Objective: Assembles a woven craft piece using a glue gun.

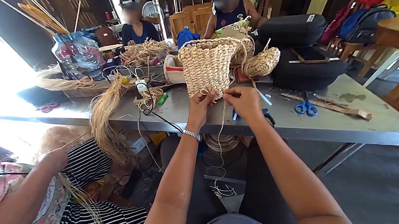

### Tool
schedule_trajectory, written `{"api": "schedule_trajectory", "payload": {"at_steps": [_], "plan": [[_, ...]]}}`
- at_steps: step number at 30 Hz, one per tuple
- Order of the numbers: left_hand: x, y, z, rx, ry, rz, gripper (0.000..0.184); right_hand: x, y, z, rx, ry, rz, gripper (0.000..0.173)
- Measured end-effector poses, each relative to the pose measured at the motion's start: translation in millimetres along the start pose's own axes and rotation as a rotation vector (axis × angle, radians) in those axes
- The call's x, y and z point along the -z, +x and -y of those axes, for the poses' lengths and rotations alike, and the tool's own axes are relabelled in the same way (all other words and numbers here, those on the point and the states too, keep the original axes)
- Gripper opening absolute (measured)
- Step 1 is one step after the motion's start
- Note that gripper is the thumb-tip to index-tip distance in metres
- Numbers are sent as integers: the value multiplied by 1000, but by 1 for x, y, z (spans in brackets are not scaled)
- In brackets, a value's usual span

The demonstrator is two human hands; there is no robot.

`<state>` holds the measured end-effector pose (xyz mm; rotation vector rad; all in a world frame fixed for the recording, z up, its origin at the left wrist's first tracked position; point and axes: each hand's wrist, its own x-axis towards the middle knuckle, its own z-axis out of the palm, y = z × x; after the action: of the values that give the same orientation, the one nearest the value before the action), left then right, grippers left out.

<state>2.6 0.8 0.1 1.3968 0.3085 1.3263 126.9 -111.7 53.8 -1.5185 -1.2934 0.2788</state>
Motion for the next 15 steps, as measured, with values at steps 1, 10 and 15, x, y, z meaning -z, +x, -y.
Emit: {"api": "schedule_trajectory", "payload": {"at_steps": [1, 10, 15], "plan": [[0, 0, 0, -1, -2, 2, 4, -1, 1, 0, 3, -8, 6, 17], [11, -21, -1, -21, 173, 44, 4, -8, 11, 8, -41, -78, 66, 18], [10, -17, 4, -32, 115, 52, 3, -12, 14, 8, -39, -43, 47, 19]]}}
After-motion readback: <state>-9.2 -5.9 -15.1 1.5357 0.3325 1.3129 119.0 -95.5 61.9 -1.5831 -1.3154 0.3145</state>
